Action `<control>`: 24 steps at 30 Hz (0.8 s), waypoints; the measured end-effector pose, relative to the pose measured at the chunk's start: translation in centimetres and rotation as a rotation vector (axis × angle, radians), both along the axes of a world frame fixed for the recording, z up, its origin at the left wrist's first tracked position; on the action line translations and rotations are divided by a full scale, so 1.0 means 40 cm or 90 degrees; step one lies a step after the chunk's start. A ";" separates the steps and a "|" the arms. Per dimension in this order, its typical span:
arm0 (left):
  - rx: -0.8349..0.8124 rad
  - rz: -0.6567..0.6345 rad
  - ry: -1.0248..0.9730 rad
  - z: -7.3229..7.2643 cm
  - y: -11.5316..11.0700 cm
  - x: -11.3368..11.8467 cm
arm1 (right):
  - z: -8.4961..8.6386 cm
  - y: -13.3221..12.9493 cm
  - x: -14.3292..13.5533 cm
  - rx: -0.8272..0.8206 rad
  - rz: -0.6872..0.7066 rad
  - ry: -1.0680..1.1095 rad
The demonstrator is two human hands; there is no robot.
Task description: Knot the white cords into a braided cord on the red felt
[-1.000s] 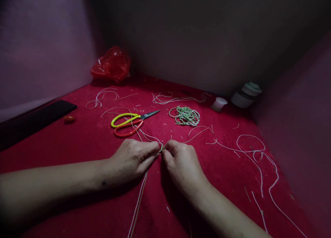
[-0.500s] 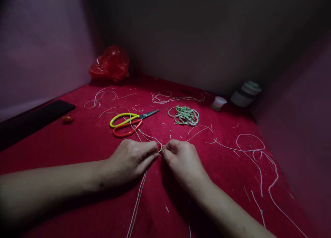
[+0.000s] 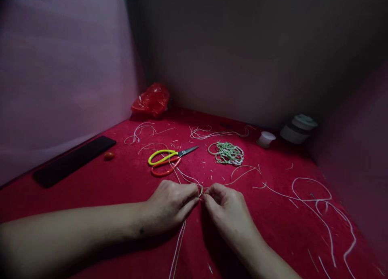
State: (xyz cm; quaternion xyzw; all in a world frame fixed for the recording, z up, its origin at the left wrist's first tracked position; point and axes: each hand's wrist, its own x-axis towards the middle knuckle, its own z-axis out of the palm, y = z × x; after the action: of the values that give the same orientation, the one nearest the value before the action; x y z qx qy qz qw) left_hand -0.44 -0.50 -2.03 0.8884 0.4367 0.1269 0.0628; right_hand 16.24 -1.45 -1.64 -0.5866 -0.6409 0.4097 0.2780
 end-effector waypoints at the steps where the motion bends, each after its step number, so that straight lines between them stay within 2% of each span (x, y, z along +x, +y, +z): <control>1: 0.003 -0.001 0.002 0.000 0.000 -0.001 | 0.000 -0.001 0.000 -0.008 0.001 -0.003; 8: -0.002 0.004 0.005 0.005 -0.001 0.000 | 0.008 0.000 0.002 -0.033 0.014 0.004; 17: -0.033 0.013 -0.030 0.006 0.003 0.002 | 0.027 0.009 0.000 -0.143 -0.017 0.070; 24: -0.067 0.024 -0.044 0.009 0.005 0.002 | 0.022 0.012 0.002 -0.131 -0.023 0.076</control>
State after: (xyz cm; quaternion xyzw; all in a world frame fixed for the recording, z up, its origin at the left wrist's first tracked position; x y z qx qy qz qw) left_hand -0.37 -0.28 -1.65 0.8705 0.4573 0.1354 0.1216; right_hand 16.34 -0.99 -0.76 -0.5979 -0.5673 0.5023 0.2615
